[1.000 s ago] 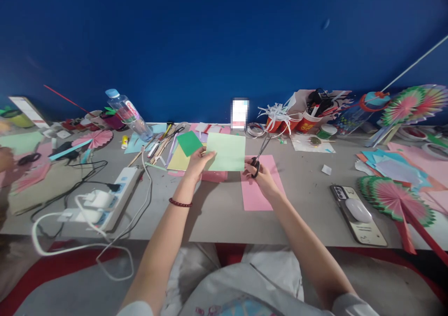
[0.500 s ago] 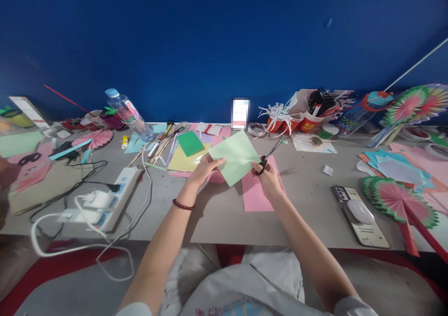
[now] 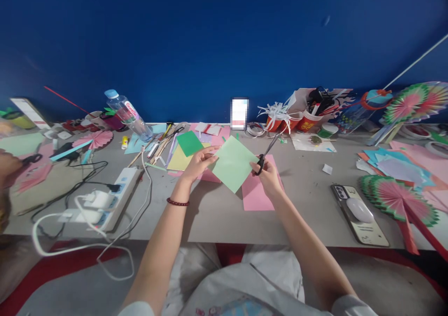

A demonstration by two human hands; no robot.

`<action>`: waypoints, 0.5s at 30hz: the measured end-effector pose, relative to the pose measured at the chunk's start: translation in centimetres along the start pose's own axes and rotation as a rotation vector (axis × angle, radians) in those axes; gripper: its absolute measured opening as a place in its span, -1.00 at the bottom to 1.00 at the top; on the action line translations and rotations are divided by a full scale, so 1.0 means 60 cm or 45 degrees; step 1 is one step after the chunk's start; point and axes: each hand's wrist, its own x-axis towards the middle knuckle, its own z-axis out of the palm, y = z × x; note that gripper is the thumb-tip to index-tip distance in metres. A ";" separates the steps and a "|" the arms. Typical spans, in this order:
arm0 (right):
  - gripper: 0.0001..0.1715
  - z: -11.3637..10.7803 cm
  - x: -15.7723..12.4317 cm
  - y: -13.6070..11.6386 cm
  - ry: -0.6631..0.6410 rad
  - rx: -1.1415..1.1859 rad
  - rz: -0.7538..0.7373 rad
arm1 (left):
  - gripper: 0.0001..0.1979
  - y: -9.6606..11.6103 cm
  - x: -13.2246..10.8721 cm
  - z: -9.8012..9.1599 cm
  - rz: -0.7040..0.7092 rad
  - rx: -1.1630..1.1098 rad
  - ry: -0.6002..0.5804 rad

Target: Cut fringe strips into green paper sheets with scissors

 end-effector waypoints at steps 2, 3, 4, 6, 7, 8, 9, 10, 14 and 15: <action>-0.51 -0.001 0.001 0.000 0.008 0.003 -0.005 | -0.49 0.000 -0.001 0.004 -0.006 0.019 -0.009; -0.51 -0.001 0.002 -0.001 0.016 0.004 -0.008 | -0.48 0.000 -0.001 0.005 -0.009 0.026 -0.011; -0.51 -0.001 0.002 -0.001 0.027 0.005 -0.012 | -0.48 0.000 -0.002 0.006 -0.010 0.033 -0.014; -0.52 -0.001 0.002 -0.001 0.042 0.011 -0.017 | -0.48 0.000 -0.002 0.007 -0.010 0.054 -0.024; -0.52 0.000 0.002 -0.001 0.041 0.018 -0.016 | -0.48 -0.001 -0.002 0.006 -0.015 0.065 -0.030; -0.53 0.000 0.001 -0.001 0.032 0.025 -0.012 | -0.47 -0.001 -0.002 0.006 -0.022 0.072 -0.034; -0.54 0.001 0.001 -0.001 0.015 0.033 -0.005 | -0.47 -0.002 -0.002 0.005 -0.030 0.070 -0.035; -0.55 0.001 0.000 0.000 -0.010 0.042 0.005 | -0.46 -0.003 -0.001 0.004 -0.038 0.057 -0.033; -0.58 0.002 -0.001 0.002 -0.098 0.062 0.042 | -0.46 -0.012 0.000 0.004 -0.117 -0.079 -0.040; -0.59 0.002 -0.001 0.002 -0.107 0.056 0.046 | -0.48 -0.015 0.000 0.004 -0.145 -0.112 -0.042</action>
